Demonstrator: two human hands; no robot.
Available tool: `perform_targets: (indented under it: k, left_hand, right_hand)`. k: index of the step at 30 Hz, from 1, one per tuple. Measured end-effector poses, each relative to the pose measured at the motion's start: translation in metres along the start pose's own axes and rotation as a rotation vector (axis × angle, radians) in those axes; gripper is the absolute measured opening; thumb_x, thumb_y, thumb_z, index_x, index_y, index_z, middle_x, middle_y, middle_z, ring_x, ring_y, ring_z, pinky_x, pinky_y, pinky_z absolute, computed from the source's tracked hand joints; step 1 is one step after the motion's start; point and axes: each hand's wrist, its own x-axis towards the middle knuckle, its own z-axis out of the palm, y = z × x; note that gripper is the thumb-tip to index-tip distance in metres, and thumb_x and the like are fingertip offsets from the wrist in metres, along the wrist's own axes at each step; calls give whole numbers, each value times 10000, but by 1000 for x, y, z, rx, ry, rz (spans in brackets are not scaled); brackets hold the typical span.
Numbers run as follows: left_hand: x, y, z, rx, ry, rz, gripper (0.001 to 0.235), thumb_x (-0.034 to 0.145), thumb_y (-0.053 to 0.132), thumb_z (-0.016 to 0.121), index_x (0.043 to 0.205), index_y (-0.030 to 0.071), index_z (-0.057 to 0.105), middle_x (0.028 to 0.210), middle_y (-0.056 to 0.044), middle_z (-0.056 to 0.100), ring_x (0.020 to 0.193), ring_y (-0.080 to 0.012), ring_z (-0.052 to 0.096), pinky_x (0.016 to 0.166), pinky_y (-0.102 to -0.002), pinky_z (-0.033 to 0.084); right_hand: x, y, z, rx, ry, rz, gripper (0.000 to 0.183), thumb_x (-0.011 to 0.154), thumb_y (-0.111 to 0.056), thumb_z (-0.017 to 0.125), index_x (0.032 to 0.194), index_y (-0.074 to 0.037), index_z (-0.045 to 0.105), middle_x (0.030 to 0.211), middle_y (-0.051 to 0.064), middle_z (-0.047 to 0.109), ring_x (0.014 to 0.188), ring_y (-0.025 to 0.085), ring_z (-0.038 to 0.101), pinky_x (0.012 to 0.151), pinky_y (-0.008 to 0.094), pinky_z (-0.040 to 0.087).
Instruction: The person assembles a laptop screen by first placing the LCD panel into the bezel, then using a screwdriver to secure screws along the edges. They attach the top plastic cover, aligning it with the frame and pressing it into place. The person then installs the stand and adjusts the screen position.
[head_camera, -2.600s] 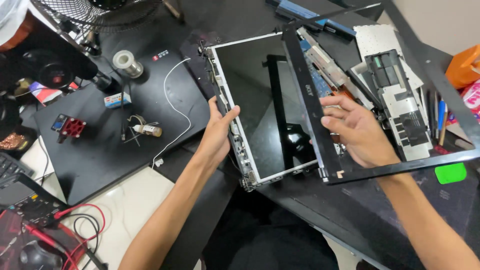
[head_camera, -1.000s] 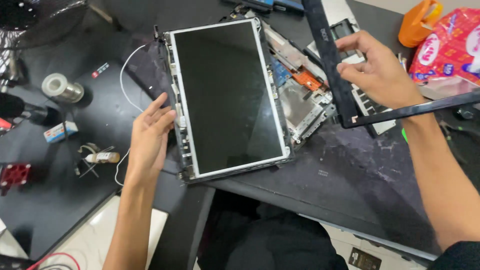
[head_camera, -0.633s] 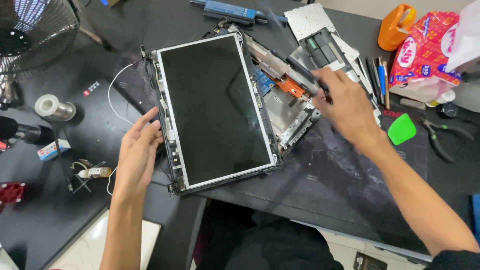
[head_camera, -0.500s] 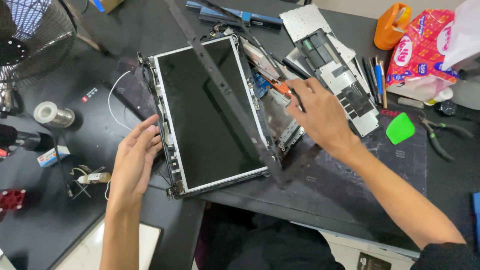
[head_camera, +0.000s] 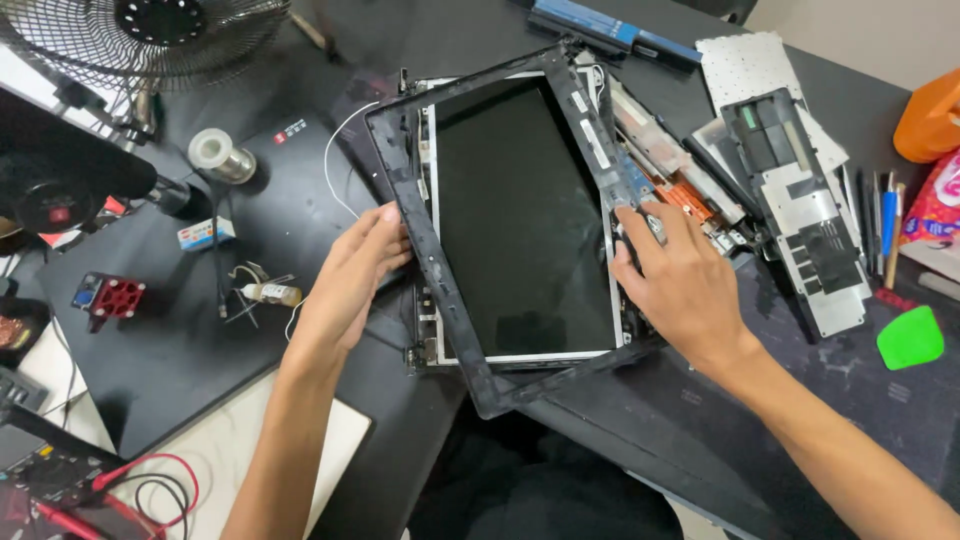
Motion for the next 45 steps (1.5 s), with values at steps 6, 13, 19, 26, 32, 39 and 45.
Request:
perform_targets:
  k: [6,13,19,26,32,39,45]
  left_hand:
    - [6,-2,-4,107,-19,-3,729,970,299,617,1552,-52,353,1154,-83,719,1066,-154,626,1003,-322,462]
    - [8,-15,-6,110,5,37,782,959,287,655,1579,-51,319,1132,-72,692,1030,-133,585,981,-290,443]
    - [4,-14,-5,145,-17,14,818,926,331,689,1561,-43,335,1104,-93,680,984,-150,605,918,-293,489]
    - [-5,-8,2,165,-184,-159,871,916,391,673,1523,-83,266,1023,-220,702,812,-235,752,722,-311,616]
    - [-2,-17,6,103,-311,-188,903,924,396,664,1507,-126,213,974,-242,705,706,-273,761,610,-332,642]
    - [3,-26,9,100,-229,-199,1081,917,373,669,1547,-110,-64,989,-243,715,791,-261,755,702,-324,627]
    - [4,-28,12,13,-205,-146,1016,936,324,662,1541,-130,-16,1006,-218,704,840,-237,731,750,-332,618]
  right_hand:
    - [53,61,7,341,-78,233,275,1066,-268,693,1227,-45,707,1037,164,743,822,289,740,699,385,555]
    - [116,176,93,291,-332,264,241,917,-229,785,1096,-67,778,960,169,763,849,284,739,798,401,567]
    - [139,203,117,114,-597,315,271,817,-274,834,1050,-136,833,917,144,788,827,293,748,796,424,578]
    - [152,197,115,136,-772,454,220,898,-232,771,1002,-48,831,873,131,816,787,223,782,744,367,600]
    - [152,204,125,155,-769,491,234,950,-267,745,983,-50,825,858,130,821,764,213,788,713,337,593]
    - [159,191,122,157,-364,240,310,1064,-294,733,1078,15,742,912,183,753,782,228,701,739,332,536]
    - [193,143,98,971,15,235,257,1197,-307,476,1197,-50,463,904,40,663,786,147,692,672,290,539]
